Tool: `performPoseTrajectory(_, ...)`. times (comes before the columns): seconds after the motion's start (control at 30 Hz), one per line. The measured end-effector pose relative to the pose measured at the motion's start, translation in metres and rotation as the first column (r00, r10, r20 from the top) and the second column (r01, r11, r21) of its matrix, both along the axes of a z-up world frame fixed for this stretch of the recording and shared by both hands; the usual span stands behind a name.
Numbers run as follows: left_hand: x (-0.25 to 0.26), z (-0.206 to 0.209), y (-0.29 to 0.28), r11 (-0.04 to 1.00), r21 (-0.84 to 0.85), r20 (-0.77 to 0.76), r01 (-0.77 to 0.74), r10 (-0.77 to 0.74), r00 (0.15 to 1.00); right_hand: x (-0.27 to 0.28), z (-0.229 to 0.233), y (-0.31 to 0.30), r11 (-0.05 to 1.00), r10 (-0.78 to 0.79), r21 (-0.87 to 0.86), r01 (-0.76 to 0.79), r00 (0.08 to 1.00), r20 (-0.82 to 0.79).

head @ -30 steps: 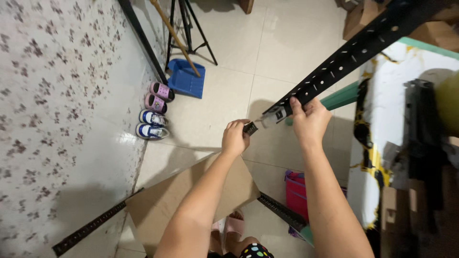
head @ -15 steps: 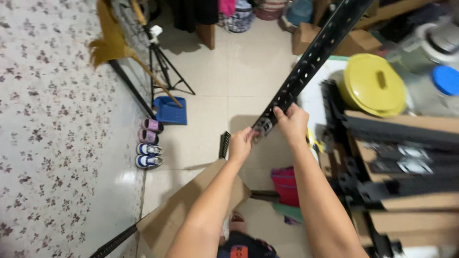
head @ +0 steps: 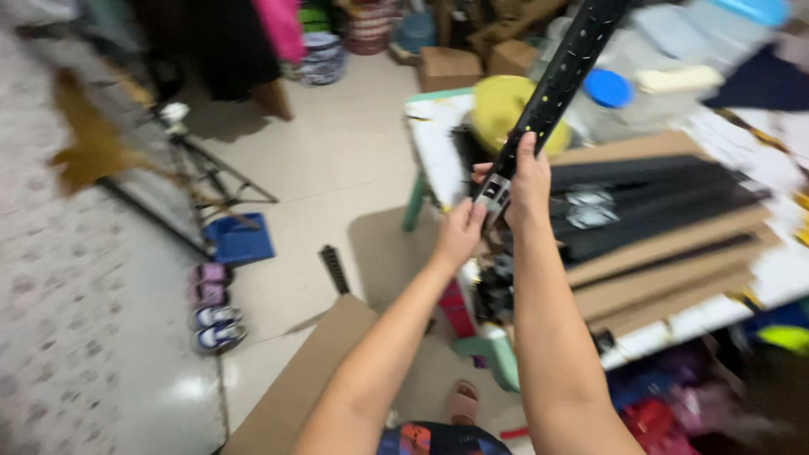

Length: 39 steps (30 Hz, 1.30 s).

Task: The person disassembles a black metal shelving frame by removing vertical and horizontal bars, then stacks the parts on a nearby table. Afterward, they sweep the floor with a broom.

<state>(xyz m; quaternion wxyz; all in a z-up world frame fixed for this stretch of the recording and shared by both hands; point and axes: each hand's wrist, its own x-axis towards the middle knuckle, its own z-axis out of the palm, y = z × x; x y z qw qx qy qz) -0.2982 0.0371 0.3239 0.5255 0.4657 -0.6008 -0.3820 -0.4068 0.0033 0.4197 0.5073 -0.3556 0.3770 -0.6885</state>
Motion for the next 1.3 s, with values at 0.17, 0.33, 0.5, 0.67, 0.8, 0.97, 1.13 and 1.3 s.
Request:
performPoseTrajectory(0.17, -0.078, 0.033, 0.015, 0.945, 0.120, 0.092, 0.304, -0.315, 0.945, -0.106, -0.006, 0.032, 0.978, -0.206, -0.033, 0.204, 0.976, -0.066)
performPoseTrajectory(0.33, -0.165, 0.050, 0.031, 0.952, 0.038, 0.248, 0.305, -0.305, 0.920, -0.233, -0.052, 0.012, 0.949, -0.248, 0.225, 0.222, 0.964, 0.094)
performPoseTrajectory(0.5, -0.193, 0.047, 0.055, 0.930, -0.229, 0.459, 0.287, -0.157, 0.875, -0.334, -0.099, -0.017, 0.942, -0.251, 0.302, 0.147, 0.906, 0.342)
performPoseTrajectory(0.67, -0.186, 0.046, 0.019, 0.982, -0.012, 0.475, 0.191, -0.162, 0.865, -0.399, -0.098, 0.010, 0.904, -0.394, 0.314, 0.291, 0.852, 0.345)
performPoseTrajectory(0.8, -0.217, 0.036, -0.026, 0.992, 0.049, 0.685, 0.117, -0.119, 0.719, -0.362, -0.102, 0.010, 0.863, -0.461, 0.371, 0.342, 0.834, 0.303)
performPoseTrajectory(0.97, -0.234, 0.017, -0.064, 0.970, 0.175, 0.717, 0.170, -0.244, 0.653, -0.292, -0.136, 0.016, 0.865, -0.453, 0.413, 0.285, 0.797, 0.399)
performPoseTrajectory(1.13, -0.243, -0.015, -0.101, 0.958, 0.217, 0.726, 0.186, -0.286, 0.626, -0.258, -0.155, 0.016, 0.850, -0.430, 0.487, 0.198, 0.796, 0.426)
performPoseTrajectory(1.3, -0.252, -0.049, -0.134, 0.952, 0.194, 0.722, 0.238, -0.303, 0.623, -0.247, -0.151, 0.016, 0.871, -0.377, 0.451, 0.195, 0.854, 0.359)
